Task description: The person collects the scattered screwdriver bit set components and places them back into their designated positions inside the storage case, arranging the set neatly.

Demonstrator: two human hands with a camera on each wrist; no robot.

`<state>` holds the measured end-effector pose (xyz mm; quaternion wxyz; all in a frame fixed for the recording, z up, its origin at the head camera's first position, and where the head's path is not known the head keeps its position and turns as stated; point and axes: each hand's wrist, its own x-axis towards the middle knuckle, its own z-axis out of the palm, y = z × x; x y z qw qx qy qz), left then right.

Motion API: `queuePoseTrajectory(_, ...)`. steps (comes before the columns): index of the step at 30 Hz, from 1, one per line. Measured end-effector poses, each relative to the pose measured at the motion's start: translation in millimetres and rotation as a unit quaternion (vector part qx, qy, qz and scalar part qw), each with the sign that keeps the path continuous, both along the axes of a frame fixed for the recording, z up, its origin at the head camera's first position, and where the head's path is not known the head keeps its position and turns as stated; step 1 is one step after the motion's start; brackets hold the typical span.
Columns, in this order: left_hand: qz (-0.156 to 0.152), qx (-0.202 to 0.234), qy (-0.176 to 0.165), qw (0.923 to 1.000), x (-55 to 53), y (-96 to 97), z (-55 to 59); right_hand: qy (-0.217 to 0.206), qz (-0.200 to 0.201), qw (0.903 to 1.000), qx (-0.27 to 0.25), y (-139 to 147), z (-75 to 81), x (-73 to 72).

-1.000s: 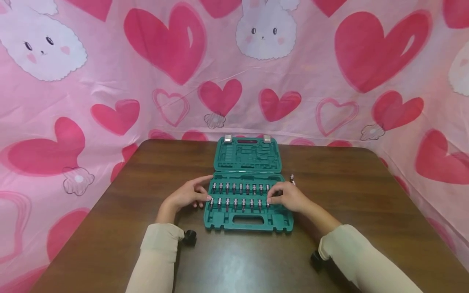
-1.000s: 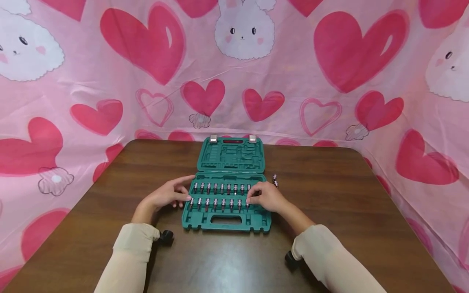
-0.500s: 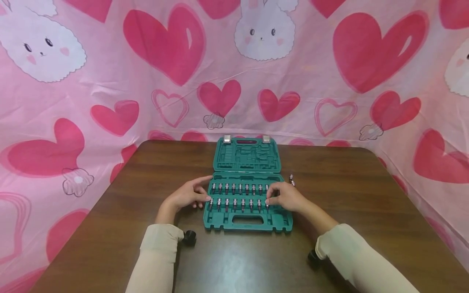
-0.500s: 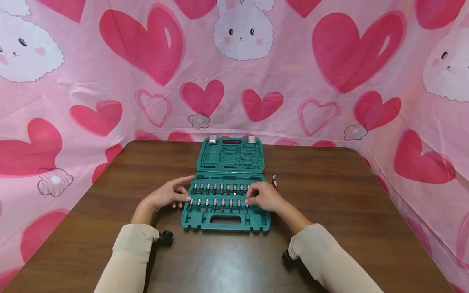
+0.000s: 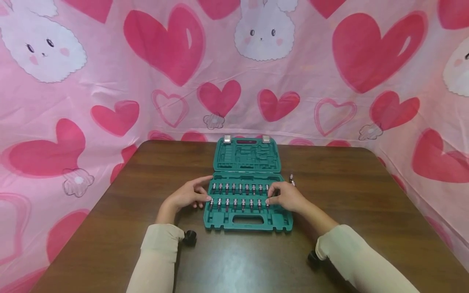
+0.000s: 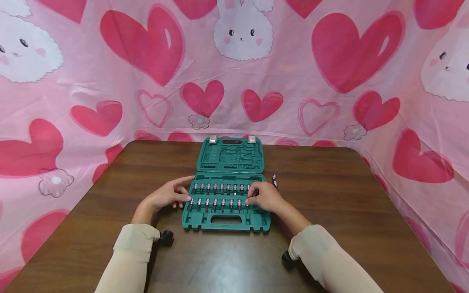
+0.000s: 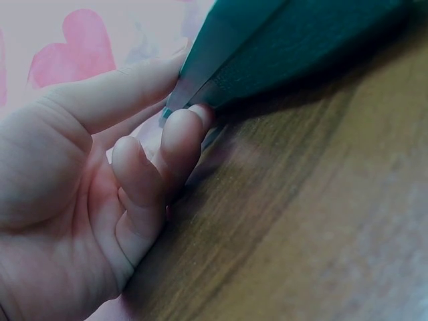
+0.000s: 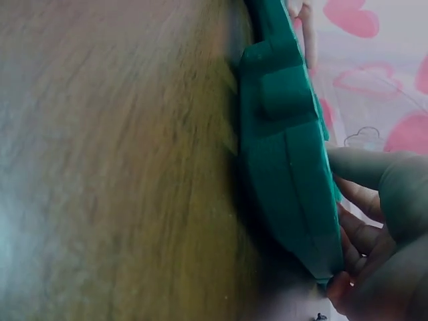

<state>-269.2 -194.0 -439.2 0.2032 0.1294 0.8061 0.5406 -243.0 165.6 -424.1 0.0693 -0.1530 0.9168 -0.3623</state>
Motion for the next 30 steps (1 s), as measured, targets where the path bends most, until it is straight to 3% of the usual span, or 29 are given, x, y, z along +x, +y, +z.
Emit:
queuePoseTrajectory(13, -0.007, 0.005, 0.003, 1.0000, -2.1, -0.5, -1.4, 0.042, -0.035, 0.9981, -0.030, 14, -1.1, 0.5)
queuePoseTrajectory(21, -0.002, 0.003, 0.002, 1.0000, -0.9, -1.2, -1.5, 0.060, -0.042, 0.9970, -0.023, 21, -0.9, -2.5)
queuePoseTrajectory(30, -0.004, 0.005, 0.003, 1.0000, -0.1, -1.7, -2.0, 0.057, -0.096, 0.9935, -0.019, 36, 3.6, -9.0)
